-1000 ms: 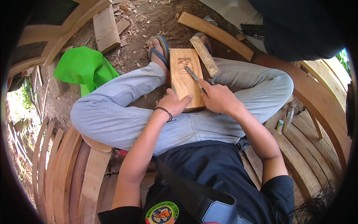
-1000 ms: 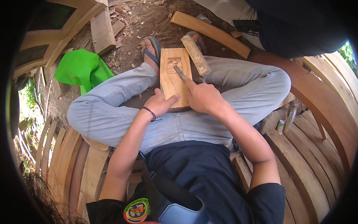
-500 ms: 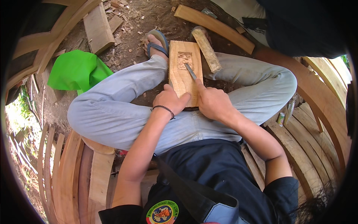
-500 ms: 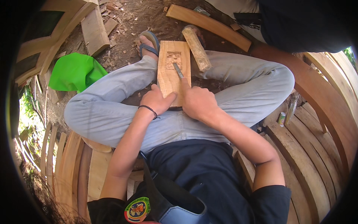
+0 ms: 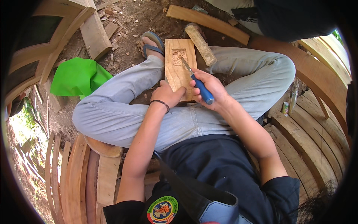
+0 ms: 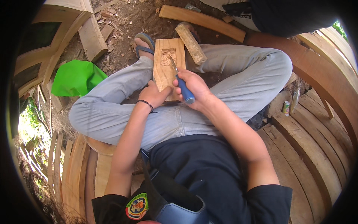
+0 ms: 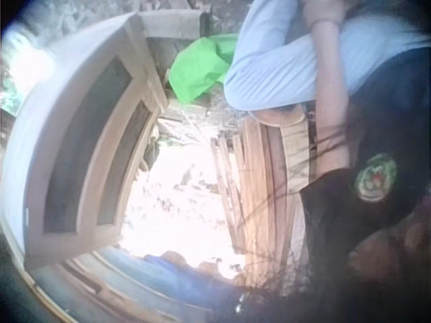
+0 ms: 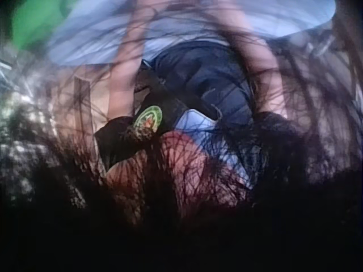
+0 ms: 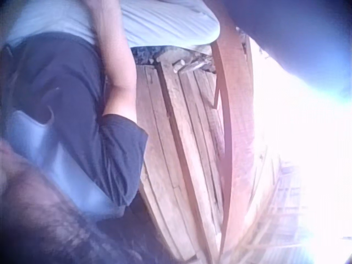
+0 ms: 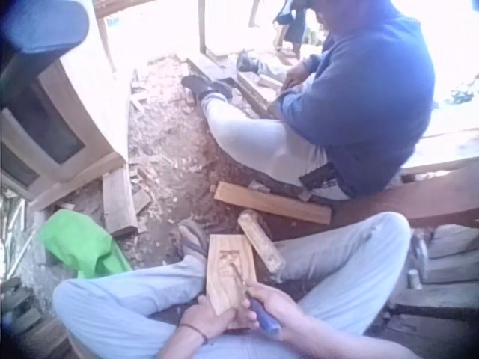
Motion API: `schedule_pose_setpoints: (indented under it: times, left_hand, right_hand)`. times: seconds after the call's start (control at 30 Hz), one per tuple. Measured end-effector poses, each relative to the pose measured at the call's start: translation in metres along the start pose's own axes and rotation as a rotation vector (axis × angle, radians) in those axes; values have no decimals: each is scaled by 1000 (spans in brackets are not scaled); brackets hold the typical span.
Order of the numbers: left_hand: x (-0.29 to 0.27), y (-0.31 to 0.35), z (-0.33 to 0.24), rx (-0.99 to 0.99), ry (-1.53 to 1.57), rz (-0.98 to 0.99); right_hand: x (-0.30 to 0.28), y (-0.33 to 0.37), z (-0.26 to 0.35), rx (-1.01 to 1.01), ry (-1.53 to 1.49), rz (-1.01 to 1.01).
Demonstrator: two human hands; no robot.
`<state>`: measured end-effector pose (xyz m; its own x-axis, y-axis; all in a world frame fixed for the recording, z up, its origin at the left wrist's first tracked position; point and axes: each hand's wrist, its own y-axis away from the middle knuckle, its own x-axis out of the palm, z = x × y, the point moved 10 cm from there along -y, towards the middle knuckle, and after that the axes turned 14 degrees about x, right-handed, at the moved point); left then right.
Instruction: The person carves a design into a wooden block using a chisel and a wooden mallet while other people work on wood projects in the background.
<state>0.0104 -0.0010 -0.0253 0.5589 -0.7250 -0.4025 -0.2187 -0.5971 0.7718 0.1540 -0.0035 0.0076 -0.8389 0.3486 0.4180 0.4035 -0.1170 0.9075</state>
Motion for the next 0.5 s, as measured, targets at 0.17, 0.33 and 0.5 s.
schedule_pose_setpoints:
  times: [0.17, 0.33, 0.5]
  left_hand:
    - [6, -2, 6, 12, 65, -2]
    - [12, -14, 26, -28, 316, -79]
    - [13, -29, 27, 1, 432, -108]
  right_hand:
    - [-1, 2, 12, -254, 992, -338]
    - [28, 20, 18, -400, 1753, -569]
    - [32, 18, 18, -402, 1790, -572]
